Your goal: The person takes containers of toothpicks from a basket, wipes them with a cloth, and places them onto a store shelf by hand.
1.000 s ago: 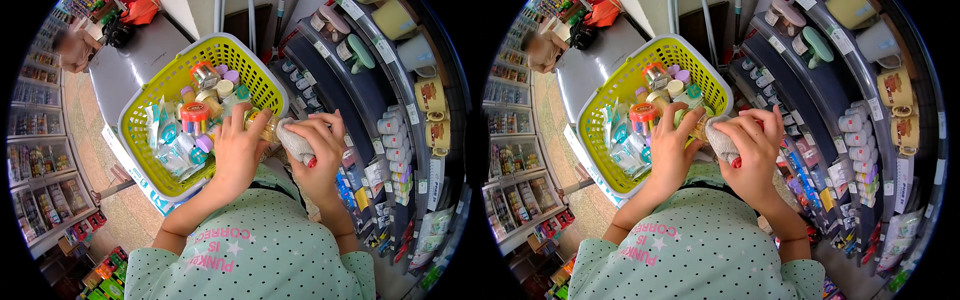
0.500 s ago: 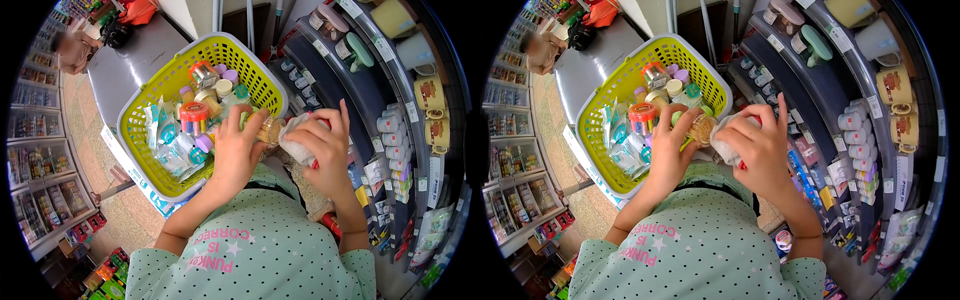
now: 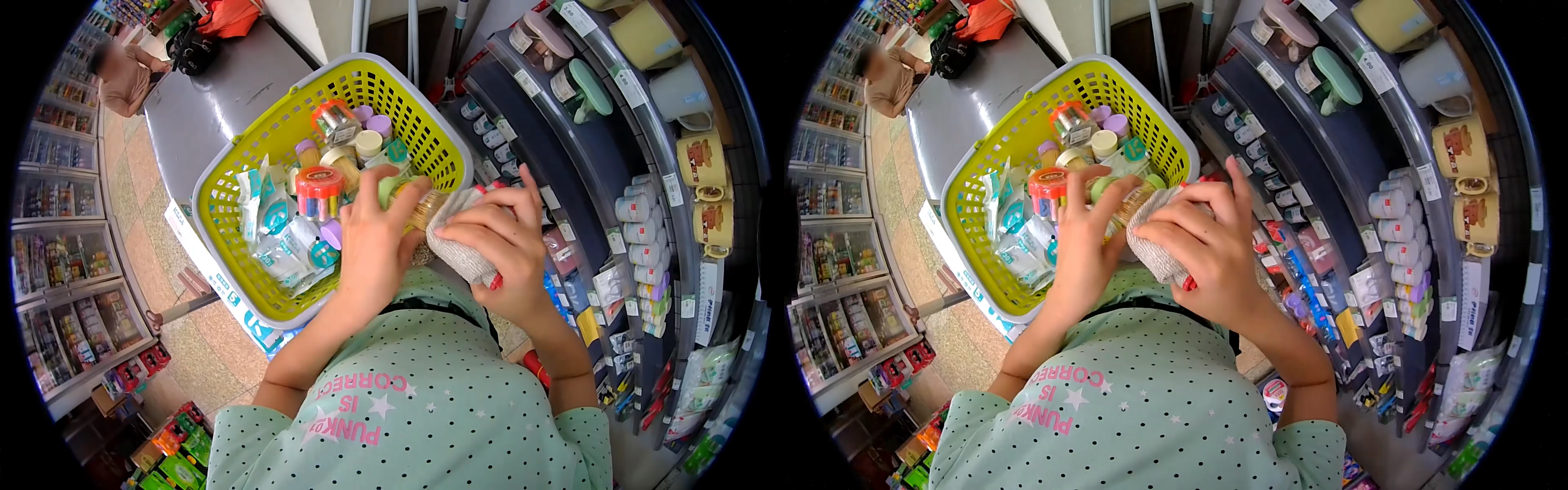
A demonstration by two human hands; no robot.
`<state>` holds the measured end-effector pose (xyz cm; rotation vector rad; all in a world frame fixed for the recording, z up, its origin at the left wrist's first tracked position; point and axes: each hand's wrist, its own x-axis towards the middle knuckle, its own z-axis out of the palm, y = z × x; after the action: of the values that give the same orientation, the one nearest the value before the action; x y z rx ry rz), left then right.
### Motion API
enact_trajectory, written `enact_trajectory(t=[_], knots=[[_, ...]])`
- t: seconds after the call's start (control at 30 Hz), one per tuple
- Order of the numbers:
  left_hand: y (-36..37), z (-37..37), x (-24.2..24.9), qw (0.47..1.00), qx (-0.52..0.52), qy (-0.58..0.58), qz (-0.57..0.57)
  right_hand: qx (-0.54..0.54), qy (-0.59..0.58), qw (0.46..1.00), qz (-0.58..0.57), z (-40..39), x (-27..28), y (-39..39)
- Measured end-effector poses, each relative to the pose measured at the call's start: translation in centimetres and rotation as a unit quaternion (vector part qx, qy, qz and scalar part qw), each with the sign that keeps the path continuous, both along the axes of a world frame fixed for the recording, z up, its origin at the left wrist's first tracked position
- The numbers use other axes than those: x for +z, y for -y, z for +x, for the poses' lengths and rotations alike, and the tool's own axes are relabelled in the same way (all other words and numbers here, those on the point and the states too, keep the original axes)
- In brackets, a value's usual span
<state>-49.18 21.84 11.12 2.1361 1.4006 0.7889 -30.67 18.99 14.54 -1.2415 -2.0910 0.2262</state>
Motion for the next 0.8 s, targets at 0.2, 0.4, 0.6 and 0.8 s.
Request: enact_trajectory(t=[0.2,0.4,0.6,0.8], knots=[[-1.3,-1.5,-0.2,0.996,0.081,-0.024,0.031,-0.088,0.011,0.996,0.02,1.9,-2.5,-2.2],[-1.3,-2.0,-0.1,0.994,0.092,-0.045,0.034,-0.115,-0.008,0.99,0.077,2.2,-6.6,-5.7],[-1.0,-1.9,-1.5,0.998,0.066,-0.001,-0.007,-0.13,-0.155,0.978,-0.048,1.5,-9.4,-6.6],[-1.0,-2.1,-1.3,0.998,0.066,-0.016,-0.01,-0.078,-0.159,0.981,-0.08,0.9,-7.2,-4.8]])
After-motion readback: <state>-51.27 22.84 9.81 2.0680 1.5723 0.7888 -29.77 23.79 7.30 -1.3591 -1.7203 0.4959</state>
